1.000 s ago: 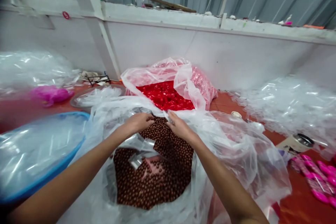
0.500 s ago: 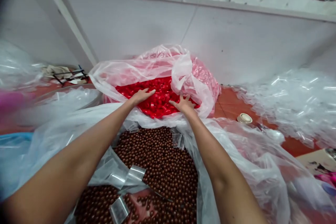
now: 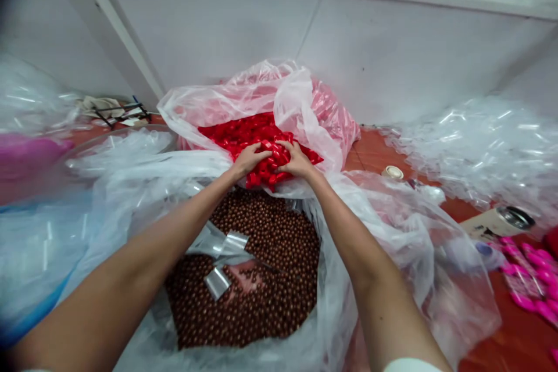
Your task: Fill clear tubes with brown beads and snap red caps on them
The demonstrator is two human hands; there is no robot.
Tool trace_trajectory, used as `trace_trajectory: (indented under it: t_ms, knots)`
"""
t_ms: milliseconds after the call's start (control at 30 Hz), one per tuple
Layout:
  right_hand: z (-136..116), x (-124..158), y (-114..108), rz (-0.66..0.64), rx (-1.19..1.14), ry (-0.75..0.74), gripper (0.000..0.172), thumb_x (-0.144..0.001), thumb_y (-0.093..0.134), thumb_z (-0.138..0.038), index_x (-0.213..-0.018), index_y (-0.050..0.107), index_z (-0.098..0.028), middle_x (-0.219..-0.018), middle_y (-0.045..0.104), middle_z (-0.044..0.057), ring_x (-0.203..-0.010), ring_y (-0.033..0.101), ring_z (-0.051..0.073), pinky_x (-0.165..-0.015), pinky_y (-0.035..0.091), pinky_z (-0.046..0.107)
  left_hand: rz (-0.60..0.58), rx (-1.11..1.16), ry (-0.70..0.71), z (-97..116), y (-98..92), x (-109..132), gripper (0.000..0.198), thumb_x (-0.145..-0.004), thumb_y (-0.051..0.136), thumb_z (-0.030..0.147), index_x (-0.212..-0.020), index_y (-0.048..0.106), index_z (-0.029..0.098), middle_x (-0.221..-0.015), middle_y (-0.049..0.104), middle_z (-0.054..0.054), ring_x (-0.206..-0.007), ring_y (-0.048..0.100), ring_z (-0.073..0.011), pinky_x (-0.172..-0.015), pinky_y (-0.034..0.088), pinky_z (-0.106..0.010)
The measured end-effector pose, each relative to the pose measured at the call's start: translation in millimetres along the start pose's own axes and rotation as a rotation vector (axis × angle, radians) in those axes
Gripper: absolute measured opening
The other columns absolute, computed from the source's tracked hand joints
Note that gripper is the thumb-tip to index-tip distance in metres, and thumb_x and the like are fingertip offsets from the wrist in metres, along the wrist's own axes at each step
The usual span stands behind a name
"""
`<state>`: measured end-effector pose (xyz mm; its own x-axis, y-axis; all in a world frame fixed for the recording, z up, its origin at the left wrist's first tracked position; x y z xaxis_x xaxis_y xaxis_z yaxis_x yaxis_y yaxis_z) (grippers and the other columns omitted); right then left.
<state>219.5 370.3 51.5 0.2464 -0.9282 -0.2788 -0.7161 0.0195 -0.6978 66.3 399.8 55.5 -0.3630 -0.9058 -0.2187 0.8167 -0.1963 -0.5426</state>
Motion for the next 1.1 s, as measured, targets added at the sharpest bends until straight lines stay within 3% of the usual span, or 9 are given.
trace_trajectory:
  t_ms: [167,367,500,600,700,767,833,1000,1100]
  knots:
    - [-51,56,11,-0.076,0.156,-0.181,0.072,-0.066,0.07,-0.029,-0.131,0.041,-0.02,-0.122,0.046,0.007,-0.111,0.046,0.023,-0.097,0.038,0.034,0.081,-0.204,0.107,15,-0.5,79,0.047,-0.075,0.053,0.035,-0.118,0.058,0.016,-0.109,0.058,-0.007,-0.1,0.054,-0.0216,-0.092,0.041,-0.033]
    - [-80,141,55,-0.24,0.346,-0.225,0.063,-0.074,0.061,-0.017,-0.134,0.042,-0.025,-0.132,0.043,0.008,-0.119,0.039,0.026,-0.102,0.032,0.041,-0.209,-0.536,0.162,7,15.5,169,0.049,-0.068,0.061,0.031,-0.117,0.062,0.024,-0.126,0.052,-0.008,-0.123,0.036,-0.031,-0.104,0.027,-0.046]
    - [-83,190,68,-0.362,0.342,-0.157,0.077,-0.069,0.061,-0.008,-0.138,0.036,-0.032,-0.147,0.026,0.006,-0.13,0.029,0.03,-0.104,0.029,0.048,-0.246,-0.57,0.147,12,6.8,204,0.039,-0.068,0.061,0.03,-0.107,0.068,0.027,-0.137,0.044,-0.003,-0.13,0.025,-0.0355,-0.107,0.018,-0.055]
    - [-85,222,61,-0.304,0.346,-0.067,0.07,-0.072,0.053,-0.003,-0.133,0.044,-0.034,-0.147,0.029,0.004,-0.133,0.026,0.031,-0.106,0.025,0.052,-0.123,-0.526,0.101,25,-12.0,233,0.026,-0.072,0.055,0.024,-0.093,0.07,0.022,-0.13,0.049,-0.005,-0.124,0.037,-0.0301,-0.105,0.026,-0.048]
    - [-100,259,53,-0.108,0.312,-0.037,0.051,-0.078,0.044,-0.003,-0.122,0.058,-0.025,-0.137,0.043,0.009,-0.128,0.035,0.027,-0.106,0.027,0.049,0.051,-0.443,-0.016,32,-28.4,274,0.023,-0.076,0.046,0.018,-0.087,0.066,0.019,-0.106,0.057,-0.007,-0.1,0.053,-0.0207,-0.092,0.041,-0.035]
    - [-117,287,57,-0.012,0.228,-0.046,0.038,-0.084,0.043,-0.009,-0.114,0.063,-0.022,-0.121,0.055,0.01,-0.116,0.045,0.024,-0.102,0.035,0.045,0.061,-0.453,-0.144,27,-27.1,304,0.02,-0.077,0.047,0.02,-0.089,0.062,0.018,-0.094,0.058,-0.006,-0.087,0.056,-0.019,-0.082,0.044,-0.031]
    - [-138,312,74,-0.038,0.12,-0.08,0.032,-0.087,0.044,-0.014,-0.112,0.063,-0.022,-0.109,0.061,0.008,-0.104,0.051,0.021,-0.094,0.042,0.039,0.016,-0.508,-0.272,15,-19.1,330,0.021,-0.077,0.052,0.028,-0.093,0.06,0.018,-0.09,0.059,-0.006,-0.083,0.056,-0.0209,-0.077,0.045,-0.032]
    - [-179,339,130,-0.295,0.101,-0.26,0.033,-0.09,0.042,-0.016,-0.116,0.061,-0.023,-0.114,0.061,0.005,-0.101,0.051,0.018,-0.091,0.043,0.032,-0.068,-0.551,-0.359,-10,2.2,355,0.047,-0.076,0.057,0.036,-0.119,0.054,0.017,-0.104,0.06,-0.009,-0.094,0.057,-0.0246,-0.08,0.043,-0.033]
    - [-169,328,140,-0.317,0.221,-0.244,0.032,-0.091,0.043,-0.021,-0.117,0.061,-0.024,-0.125,0.056,0.006,-0.106,0.049,0.022,-0.093,0.042,0.038,-0.101,-0.493,-0.367,-15,7.8,356,0.057,-0.074,0.059,0.032,-0.13,0.048,0.024,-0.101,0.061,-0.006,-0.091,0.058,-0.0233,-0.079,0.043,-0.031]
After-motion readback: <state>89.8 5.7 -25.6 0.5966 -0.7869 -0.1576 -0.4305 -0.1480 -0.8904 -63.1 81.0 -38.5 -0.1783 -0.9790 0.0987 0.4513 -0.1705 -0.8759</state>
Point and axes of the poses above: each hand's wrist, its own x-axis away from the middle knuckle, its own y-axis out of the palm, z = x × y, the point moved 6 cm from there along -x, towards the middle knuckle
